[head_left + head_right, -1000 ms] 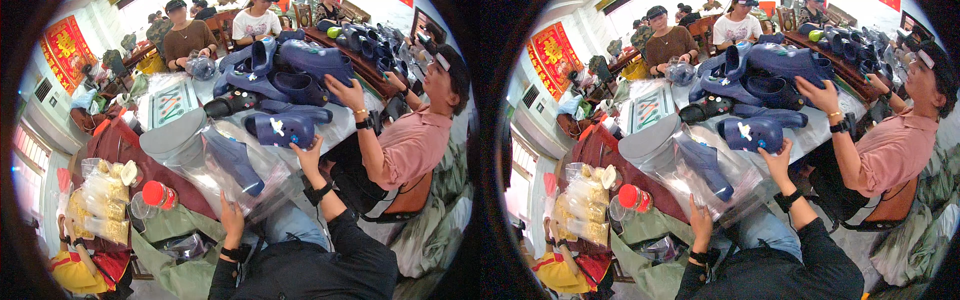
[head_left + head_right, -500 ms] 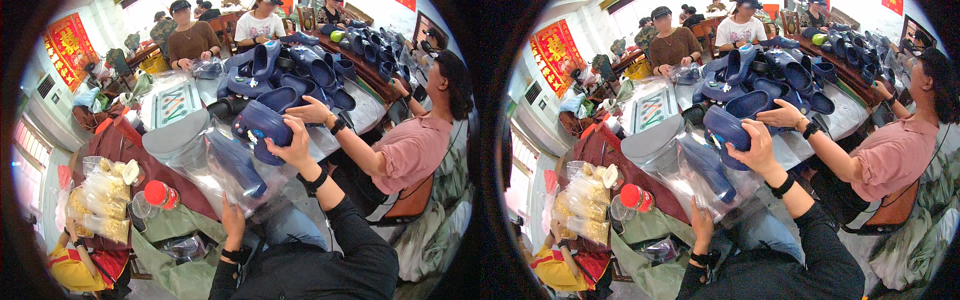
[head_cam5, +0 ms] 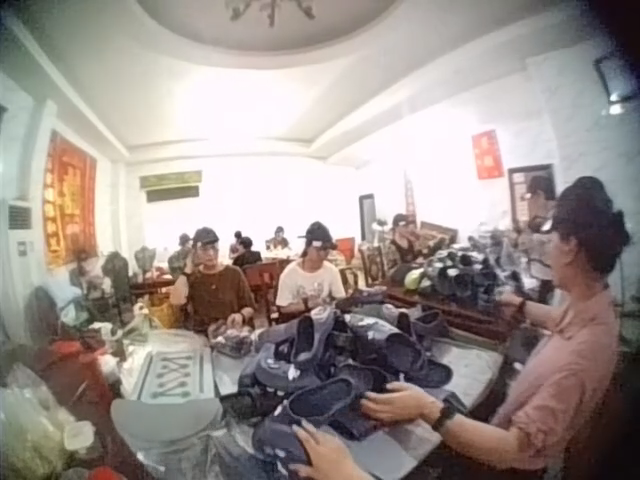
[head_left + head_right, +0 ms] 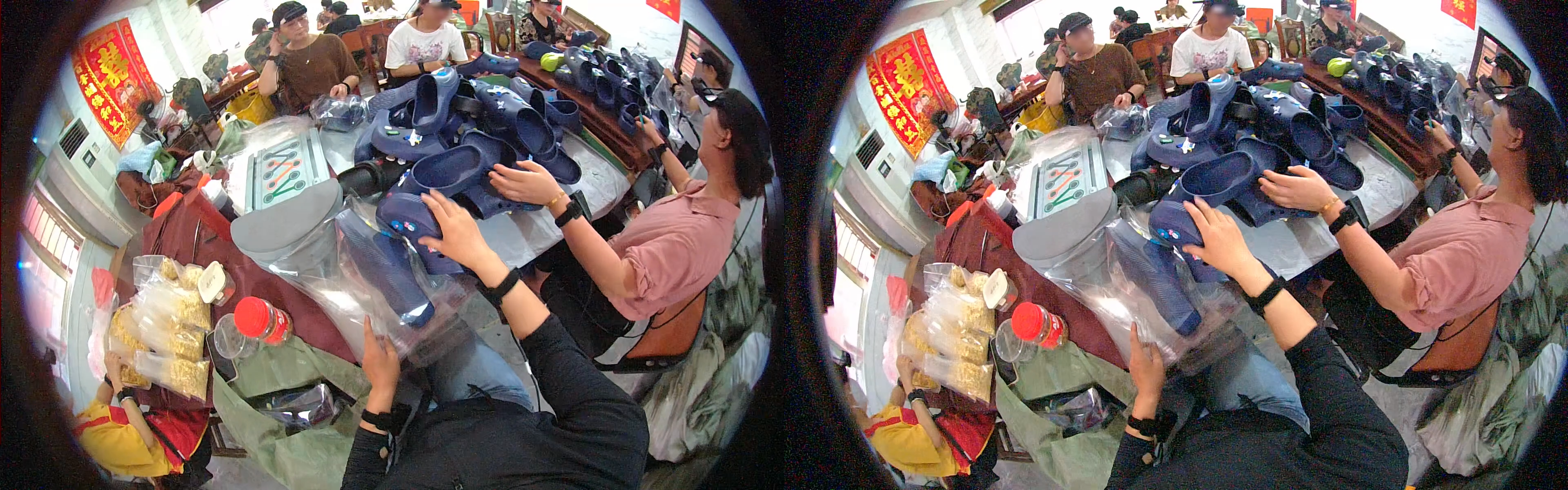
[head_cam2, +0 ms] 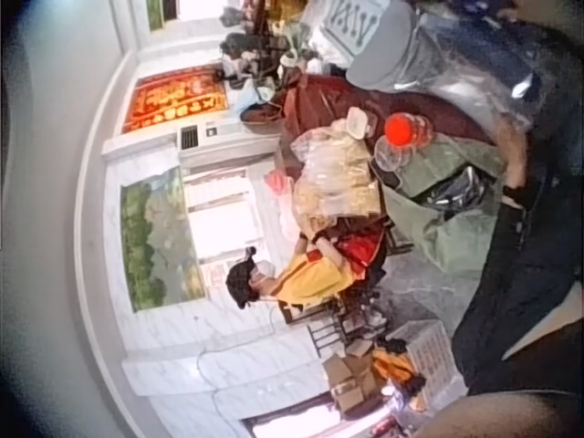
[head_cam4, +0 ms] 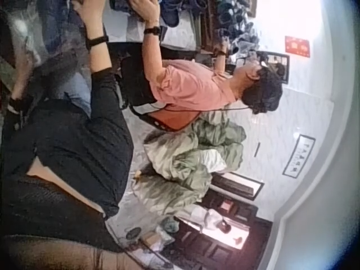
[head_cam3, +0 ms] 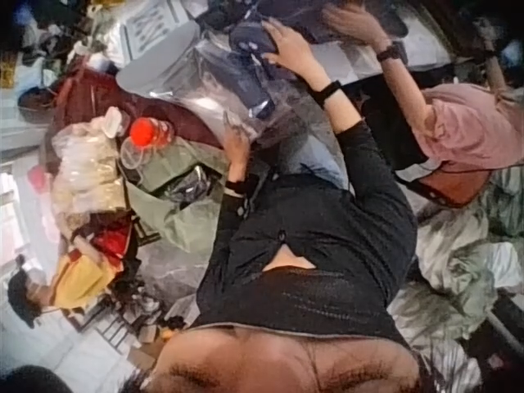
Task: Packing blue shoes into plastic bags and placing them into a larger green bag.
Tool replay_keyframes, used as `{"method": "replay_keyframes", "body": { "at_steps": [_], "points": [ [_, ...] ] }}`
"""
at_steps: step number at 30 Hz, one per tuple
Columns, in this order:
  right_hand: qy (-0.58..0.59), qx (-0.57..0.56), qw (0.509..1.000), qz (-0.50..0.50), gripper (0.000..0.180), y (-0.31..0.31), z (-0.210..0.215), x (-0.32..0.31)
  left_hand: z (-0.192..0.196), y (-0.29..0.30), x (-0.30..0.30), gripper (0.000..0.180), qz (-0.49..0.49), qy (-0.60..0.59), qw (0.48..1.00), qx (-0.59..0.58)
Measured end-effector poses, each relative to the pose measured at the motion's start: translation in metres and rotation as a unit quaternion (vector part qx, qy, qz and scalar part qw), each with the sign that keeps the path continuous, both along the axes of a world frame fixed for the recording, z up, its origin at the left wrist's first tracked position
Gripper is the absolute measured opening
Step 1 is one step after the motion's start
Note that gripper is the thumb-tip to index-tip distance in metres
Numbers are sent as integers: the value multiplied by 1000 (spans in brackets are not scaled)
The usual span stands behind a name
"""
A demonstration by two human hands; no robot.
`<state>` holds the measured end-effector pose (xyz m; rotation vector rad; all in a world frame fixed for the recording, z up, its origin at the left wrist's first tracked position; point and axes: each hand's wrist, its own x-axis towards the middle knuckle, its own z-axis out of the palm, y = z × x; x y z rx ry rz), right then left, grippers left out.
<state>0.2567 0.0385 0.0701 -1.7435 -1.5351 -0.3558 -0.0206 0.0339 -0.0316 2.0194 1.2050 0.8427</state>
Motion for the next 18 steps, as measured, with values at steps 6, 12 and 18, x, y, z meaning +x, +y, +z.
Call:
{"method": "replay_keyframes", "body": {
  "at_steps": [6,12,18],
  "points": [
    [-58,-74,991,-91,89,-59,-36,-1,-5,0,2,62,2,14,1000,11],
    [-78,-100,990,-67,87,-118,-64,17,-8,0,-3,61,0,22,999,-29],
    [108,-103,982,-116,58,-143,-99,48,-7,-1,2,62,-6,-5,1000,25]
  ]
}}
